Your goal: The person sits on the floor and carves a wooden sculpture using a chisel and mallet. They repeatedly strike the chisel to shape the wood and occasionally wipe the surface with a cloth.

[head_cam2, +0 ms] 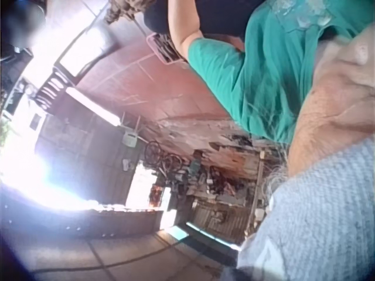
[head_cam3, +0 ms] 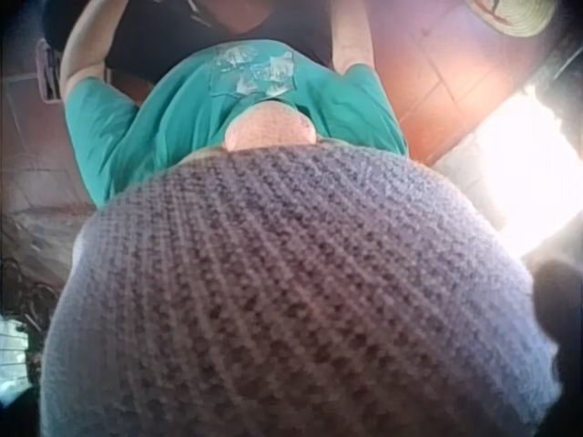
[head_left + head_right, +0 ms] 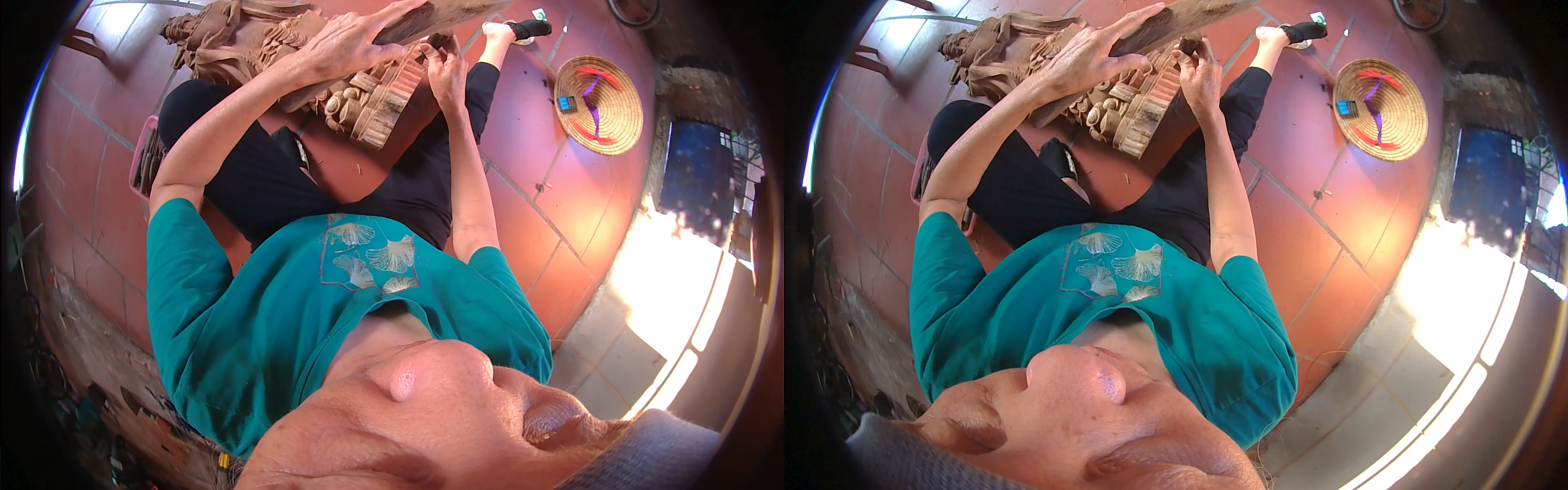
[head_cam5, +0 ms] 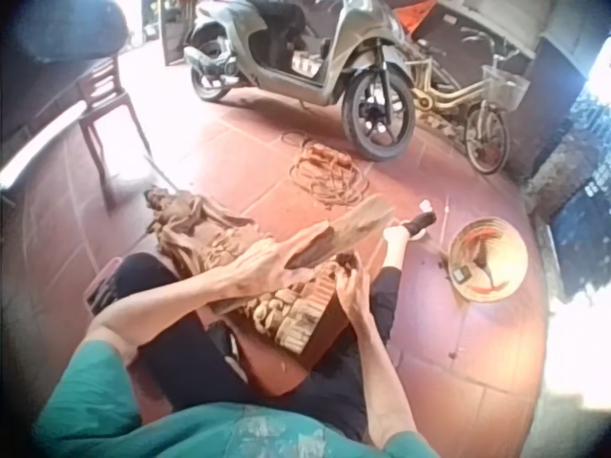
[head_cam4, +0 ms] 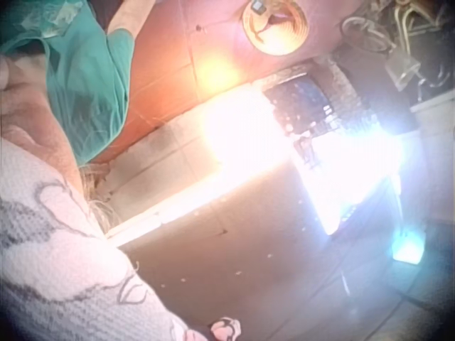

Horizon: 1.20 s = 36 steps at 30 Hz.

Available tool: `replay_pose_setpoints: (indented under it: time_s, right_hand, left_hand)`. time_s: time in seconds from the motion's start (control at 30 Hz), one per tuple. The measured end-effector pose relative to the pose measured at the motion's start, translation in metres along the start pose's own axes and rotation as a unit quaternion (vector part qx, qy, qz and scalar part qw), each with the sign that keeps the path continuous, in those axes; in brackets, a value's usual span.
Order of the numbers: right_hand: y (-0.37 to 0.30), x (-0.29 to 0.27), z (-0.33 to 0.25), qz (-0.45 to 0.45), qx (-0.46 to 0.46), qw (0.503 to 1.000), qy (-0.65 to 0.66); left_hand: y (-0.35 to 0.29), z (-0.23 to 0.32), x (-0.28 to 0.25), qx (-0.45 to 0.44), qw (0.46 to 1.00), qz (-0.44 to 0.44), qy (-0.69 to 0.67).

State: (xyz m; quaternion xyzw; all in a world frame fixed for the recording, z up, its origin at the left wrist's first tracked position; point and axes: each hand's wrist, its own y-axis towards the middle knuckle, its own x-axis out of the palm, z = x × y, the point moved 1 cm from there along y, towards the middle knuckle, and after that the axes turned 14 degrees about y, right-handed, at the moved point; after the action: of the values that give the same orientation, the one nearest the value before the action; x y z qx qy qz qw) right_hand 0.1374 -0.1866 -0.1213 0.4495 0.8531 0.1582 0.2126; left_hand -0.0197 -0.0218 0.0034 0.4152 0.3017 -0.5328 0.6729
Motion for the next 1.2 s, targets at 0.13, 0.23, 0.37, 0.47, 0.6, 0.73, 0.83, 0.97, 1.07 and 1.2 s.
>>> replay_pose_setpoints:
  time_s: [0.13,0.23,0.37,0.47,0.6,0.73,0.83,0.97,1.07,1.2]
  right_hand:
    - [-0.001,-0.002,0.002,-0.017,0.027,0.999,0.026]
    - [-0.001,0.002,0.007,-0.011,0.009,1.0,0.016]
    - [0.0,-0.002,0.021,-0.008,-0.003,1.0,-0.016]
    - [-0.003,0.001,0.01,-0.004,-0.017,1.0,0.005]
    - [-0.002,0.006,0.003,0.013,-0.029,0.999,-0.011]
    - [-0.006,0.011,0.005,0.053,-0.044,0.997,-0.041]
    - [-0.008,0.015,0.008,0.076,-0.045,0.994,-0.066]
    - [-0.009,0.01,0.019,0.162,0.0,0.982,-0.095]
    - [-0.002,-0.009,0.008,0.166,0.014,0.981,0.103]
    - [0.001,-0.008,0.002,0.087,0.022,0.992,0.084]
  left_hand:
    - [0.001,0.002,0.002,-0.018,1.0,-0.002,-0.018]
    - [-0.002,-0.024,0.041,0.05,0.993,0.065,0.084]
    - [0.002,-0.013,0.026,0.001,0.999,-0.017,0.033]
    - [0.004,-0.001,0.011,-0.06,0.996,-0.053,0.034]
    - [-0.001,-0.017,0.028,0.022,0.998,0.018,0.063]
    - [0.001,-0.018,0.027,0.025,0.996,0.013,0.086]
    - [0.0,-0.013,0.013,-0.05,0.992,-0.042,0.104]
    - [-0.003,-0.007,-0.013,-0.046,0.996,-0.06,0.054]
    - [-0.004,-0.006,-0.014,-0.048,0.996,-0.064,0.045]
    - [-0.003,-0.006,-0.012,-0.035,0.998,-0.044,0.036]
